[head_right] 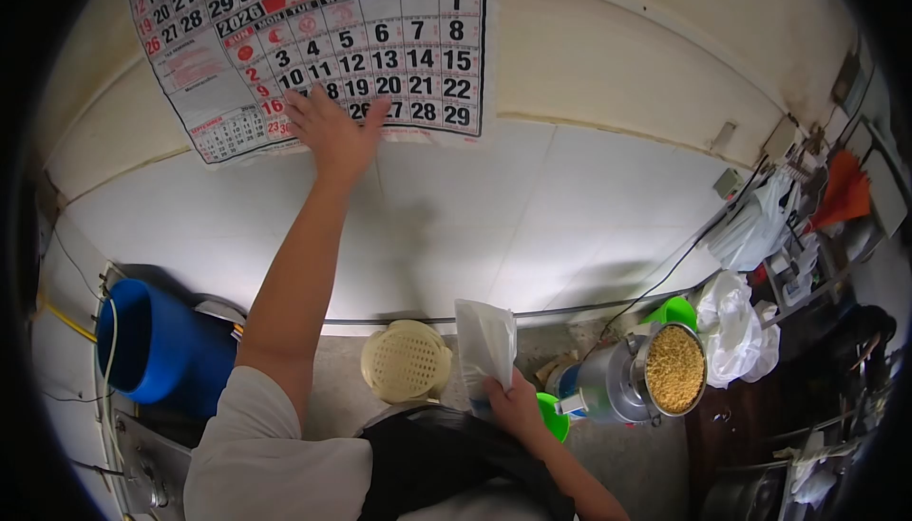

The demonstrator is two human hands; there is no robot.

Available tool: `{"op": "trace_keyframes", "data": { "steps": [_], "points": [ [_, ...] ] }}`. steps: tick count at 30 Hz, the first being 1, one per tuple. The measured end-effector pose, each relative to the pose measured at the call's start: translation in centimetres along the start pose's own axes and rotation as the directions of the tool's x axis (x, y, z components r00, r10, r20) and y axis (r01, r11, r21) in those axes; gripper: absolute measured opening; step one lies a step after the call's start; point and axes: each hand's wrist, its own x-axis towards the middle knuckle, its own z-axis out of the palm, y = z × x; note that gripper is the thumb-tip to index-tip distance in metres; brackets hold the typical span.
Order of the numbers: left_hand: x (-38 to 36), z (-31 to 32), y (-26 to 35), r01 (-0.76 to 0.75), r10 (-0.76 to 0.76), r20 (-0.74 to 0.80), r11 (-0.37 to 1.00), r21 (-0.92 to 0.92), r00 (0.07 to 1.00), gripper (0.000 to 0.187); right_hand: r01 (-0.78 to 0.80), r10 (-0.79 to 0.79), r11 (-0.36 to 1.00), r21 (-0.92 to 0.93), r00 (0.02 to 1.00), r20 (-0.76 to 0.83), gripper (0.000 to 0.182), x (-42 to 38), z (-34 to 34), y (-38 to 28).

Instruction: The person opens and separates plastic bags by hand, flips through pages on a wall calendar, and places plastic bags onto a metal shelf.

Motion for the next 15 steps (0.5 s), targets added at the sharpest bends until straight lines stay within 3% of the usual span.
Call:
{"op": "trace_keyframes", "data": {
  "steps": [6,9,15],
  "points": [
    [-0.5,2.2,0.7,0.007,-0.005,-0.011,0.981,0.195,1.000,0.143,-0.003,0.003,1.000,-0.001,0.996,-0.088,0.036,-0.2,0.2,0.6],
    [-0.5,2.4,0.7,0.010,-0.010,0.000,0.977,0.215,1.000,0.143,-0.114,0.114,0.993,0.001,0.989,-0.090,0.037,-0.7,-0.5,0.1],
    [-0.4,1.8,1.1,0.038,-0.051,0.057,0.977,0.210,0.997,0.143,-0.065,0.062,0.998,-0.026,0.992,-0.114,0.037,-0.7,-0.5,-0.9]
  ]
}}
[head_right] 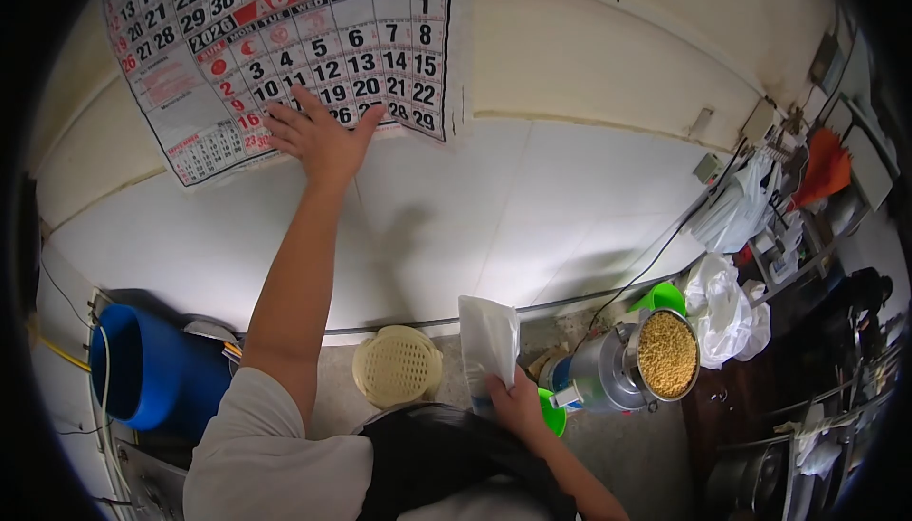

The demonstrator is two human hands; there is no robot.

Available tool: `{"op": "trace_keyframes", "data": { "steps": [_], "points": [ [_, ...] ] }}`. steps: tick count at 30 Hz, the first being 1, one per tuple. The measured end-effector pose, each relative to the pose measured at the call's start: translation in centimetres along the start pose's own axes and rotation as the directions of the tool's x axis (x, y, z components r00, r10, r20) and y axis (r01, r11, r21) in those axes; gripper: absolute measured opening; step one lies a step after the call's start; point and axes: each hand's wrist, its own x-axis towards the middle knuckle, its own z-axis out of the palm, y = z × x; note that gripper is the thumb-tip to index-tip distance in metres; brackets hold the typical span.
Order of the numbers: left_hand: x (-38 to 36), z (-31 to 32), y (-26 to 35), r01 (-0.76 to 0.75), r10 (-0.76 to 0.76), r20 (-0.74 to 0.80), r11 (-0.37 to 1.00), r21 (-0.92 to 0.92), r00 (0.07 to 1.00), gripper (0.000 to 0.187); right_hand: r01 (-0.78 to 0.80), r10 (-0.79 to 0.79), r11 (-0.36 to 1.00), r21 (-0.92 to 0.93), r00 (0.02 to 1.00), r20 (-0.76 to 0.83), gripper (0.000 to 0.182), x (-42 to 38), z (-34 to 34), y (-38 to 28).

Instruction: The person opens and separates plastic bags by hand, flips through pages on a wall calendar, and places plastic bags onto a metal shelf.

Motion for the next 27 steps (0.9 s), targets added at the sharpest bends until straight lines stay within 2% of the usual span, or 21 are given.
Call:
{"op": "trace_keyframes", "data": {
  "steps": [1,3,4,6,7,9,10,12,16,19,21,25,27],
  "points": [
    [-0.1,-0.2,0.0,-0.001,0.001,-0.004,1.000,-0.001,1.000,0.143,0.004,-0.004,1.000,0.000,1.000,-0.001,0.037,0.1,0.1,0.2],
    [-0.4,-0.2,0.4,-0.053,0.049,-0.072,0.997,-0.063,0.996,0.126,0.020,-0.020,1.000,-0.005,1.000,0.019,0.037,0.5,0.4,1.2],
    [-0.4,0.2,0.9,-0.054,0.049,-0.077,0.996,-0.064,0.996,0.126,0.025,-0.025,1.000,-0.005,1.000,0.018,0.037,0.7,0.6,1.5],
    [-0.4,0.8,2.2,-0.357,0.370,-0.057,0.920,0.164,0.927,0.095,0.083,-0.083,0.996,0.020,0.997,-0.001,0.037,1.1,0.8,1.5],
    [-0.3,1.1,2.8,-0.354,0.367,-0.057,0.921,0.161,0.928,0.095,0.082,-0.082,0.996,0.016,0.997,-0.002,0.037,1.2,0.8,1.3],
    [-0.1,1.2,3.4,-0.616,0.619,-0.011,0.782,0.095,0.785,0.072,0.027,-0.026,0.998,-0.051,0.999,0.022,0.037,0.9,0.9,0.4],
    [-0.1,1.0,3.1,-0.612,0.616,-0.011,0.785,0.096,0.788,0.072,0.027,-0.026,0.998,-0.055,0.999,0.025,0.037,0.7,1.1,0.0],
    [-0.3,0.8,3.3,-0.635,0.637,0.013,0.770,-0.064,0.771,0.072,-0.006,0.006,0.999,-0.035,1.000,0.007,0.037,0.7,1.1,-0.3],
    [-0.3,0.8,3.2,-0.648,0.652,0.061,0.758,-0.075,0.756,0.079,0.006,-0.004,1.000,0.015,0.997,-0.073,0.033,0.6,1.3,0.1],
    [-0.4,1.6,2.9,-0.663,0.664,-0.002,0.747,-0.052,0.748,0.084,-0.038,0.038,0.999,-0.002,0.997,-0.071,0.034,0.5,0.9,-0.4],
    [-0.5,2.0,2.7,-0.694,0.692,-0.048,0.720,-0.031,0.720,0.085,-0.123,0.123,0.990,-0.066,0.992,-0.013,0.035,0.6,0.6,-0.7],
    [-0.5,2.7,2.2,-0.732,0.731,-0.142,0.679,0.057,0.667,0.081,-0.118,0.117,0.991,-0.063,0.993,-0.024,0.036,0.6,0.7,-0.6],
    [-0.5,2.5,2.0,-0.761,0.763,-0.177,0.641,0.094,0.621,0.071,-0.052,0.049,0.998,-0.035,0.997,-0.063,0.035,0.7,0.8,-0.1]
  ]
}}
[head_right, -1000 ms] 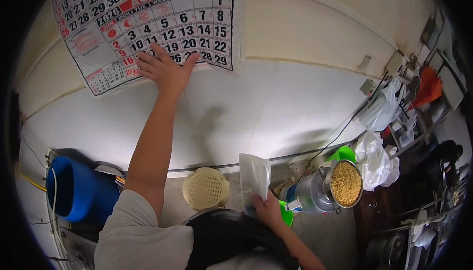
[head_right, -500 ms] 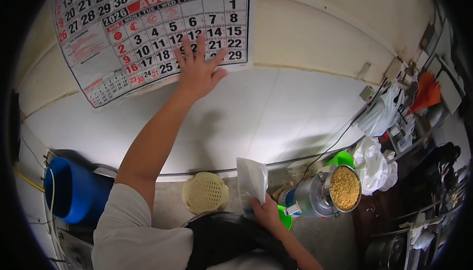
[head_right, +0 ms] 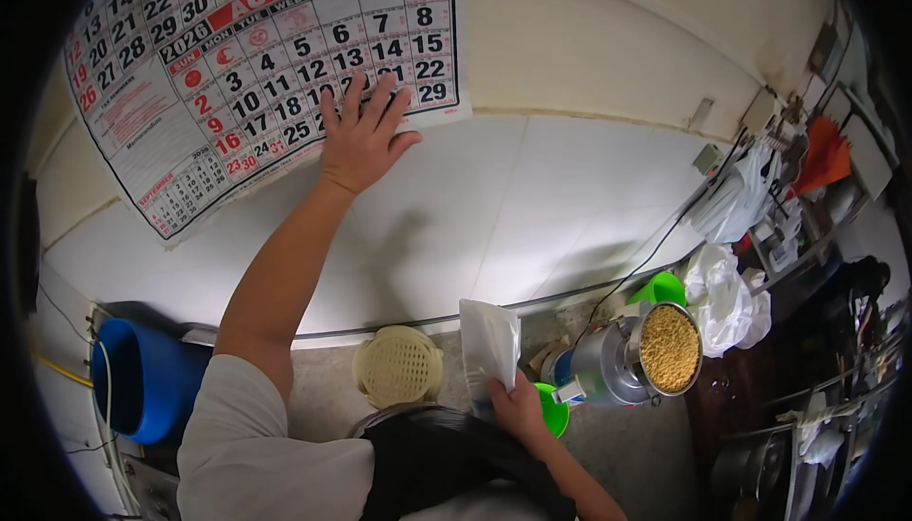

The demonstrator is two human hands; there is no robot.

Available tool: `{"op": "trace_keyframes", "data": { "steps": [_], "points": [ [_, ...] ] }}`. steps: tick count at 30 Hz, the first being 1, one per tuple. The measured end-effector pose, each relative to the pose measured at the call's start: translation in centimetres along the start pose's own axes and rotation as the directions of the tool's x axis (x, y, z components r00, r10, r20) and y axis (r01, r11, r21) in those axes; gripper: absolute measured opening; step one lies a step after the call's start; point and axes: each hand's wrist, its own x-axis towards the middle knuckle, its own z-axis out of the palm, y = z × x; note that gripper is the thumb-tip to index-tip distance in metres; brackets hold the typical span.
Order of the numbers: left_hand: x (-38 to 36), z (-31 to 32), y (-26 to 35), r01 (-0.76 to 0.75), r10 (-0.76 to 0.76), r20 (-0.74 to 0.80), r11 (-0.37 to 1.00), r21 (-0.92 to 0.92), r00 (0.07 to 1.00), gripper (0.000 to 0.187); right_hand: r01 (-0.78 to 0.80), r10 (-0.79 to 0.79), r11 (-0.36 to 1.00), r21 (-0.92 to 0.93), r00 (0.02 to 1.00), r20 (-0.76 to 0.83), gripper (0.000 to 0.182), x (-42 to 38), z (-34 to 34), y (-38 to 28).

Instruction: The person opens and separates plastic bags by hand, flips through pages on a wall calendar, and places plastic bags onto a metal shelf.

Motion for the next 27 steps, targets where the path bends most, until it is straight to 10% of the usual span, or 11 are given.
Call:
{"op": "trace_keyframes", "data": {
  "steps": [27],
  "points": [
    [0.3,-0.6,0.3,-0.030,0.031,-0.018,0.999,0.036,0.999,0.053,0.085,-0.097,0.990,0.113,0.989,0.110,0.037,1.0,-1.0,2.5]
  ]
}}
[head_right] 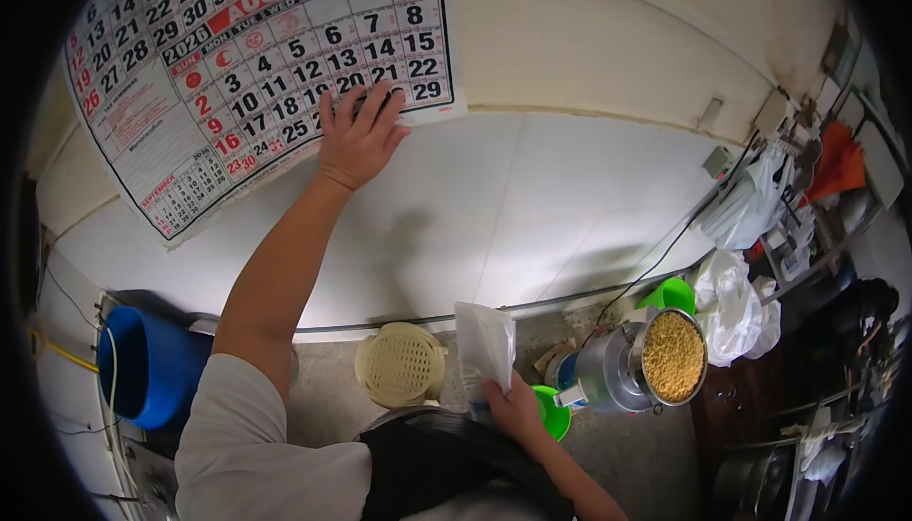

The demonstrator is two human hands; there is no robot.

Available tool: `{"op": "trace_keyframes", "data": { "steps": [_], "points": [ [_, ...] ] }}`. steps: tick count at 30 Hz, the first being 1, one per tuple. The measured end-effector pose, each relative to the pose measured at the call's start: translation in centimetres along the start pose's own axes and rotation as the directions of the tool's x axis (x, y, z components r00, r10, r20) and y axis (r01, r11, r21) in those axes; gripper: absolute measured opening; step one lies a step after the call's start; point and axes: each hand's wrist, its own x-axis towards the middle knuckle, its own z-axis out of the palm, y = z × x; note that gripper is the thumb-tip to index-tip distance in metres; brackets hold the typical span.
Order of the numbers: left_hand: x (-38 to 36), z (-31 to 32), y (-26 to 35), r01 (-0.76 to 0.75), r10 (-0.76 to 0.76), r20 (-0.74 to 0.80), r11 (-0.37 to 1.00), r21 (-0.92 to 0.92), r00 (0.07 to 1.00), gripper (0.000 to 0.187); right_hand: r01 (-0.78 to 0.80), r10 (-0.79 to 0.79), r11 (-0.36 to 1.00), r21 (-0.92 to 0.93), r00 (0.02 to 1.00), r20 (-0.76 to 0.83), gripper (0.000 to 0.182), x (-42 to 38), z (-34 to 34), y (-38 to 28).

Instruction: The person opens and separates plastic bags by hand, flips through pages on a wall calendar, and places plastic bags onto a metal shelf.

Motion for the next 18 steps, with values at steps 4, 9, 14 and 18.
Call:
{"op": "trace_keyframes", "data": {
  "steps": [4,9,14,18],
  "points": [
    [-0.1,0.1,-0.1,0.007,-0.007,-0.007,1.000,-0.026,1.000,0.051,0.008,-0.008,1.000,-0.006,1.000,0.002,0.038,0.5,0.3,0.3],
    [0.0,-0.1,0.0,0.021,-0.022,-0.016,0.998,-0.062,1.000,0.050,0.027,-0.027,0.999,-0.016,0.999,0.040,0.038,1.2,0.6,-0.6],
    [-0.1,-0.1,0.1,0.024,-0.025,-0.017,0.997,-0.068,1.000,0.050,0.012,-0.008,0.998,-0.067,0.999,0.051,0.037,1.5,0.9,-1.0],
    [-0.2,0.0,0.1,0.026,-0.027,-0.014,0.997,-0.066,1.000,0.050,0.002,0.003,0.998,-0.062,0.997,0.076,0.038,2.0,1.3,-0.9]
  ]
}}
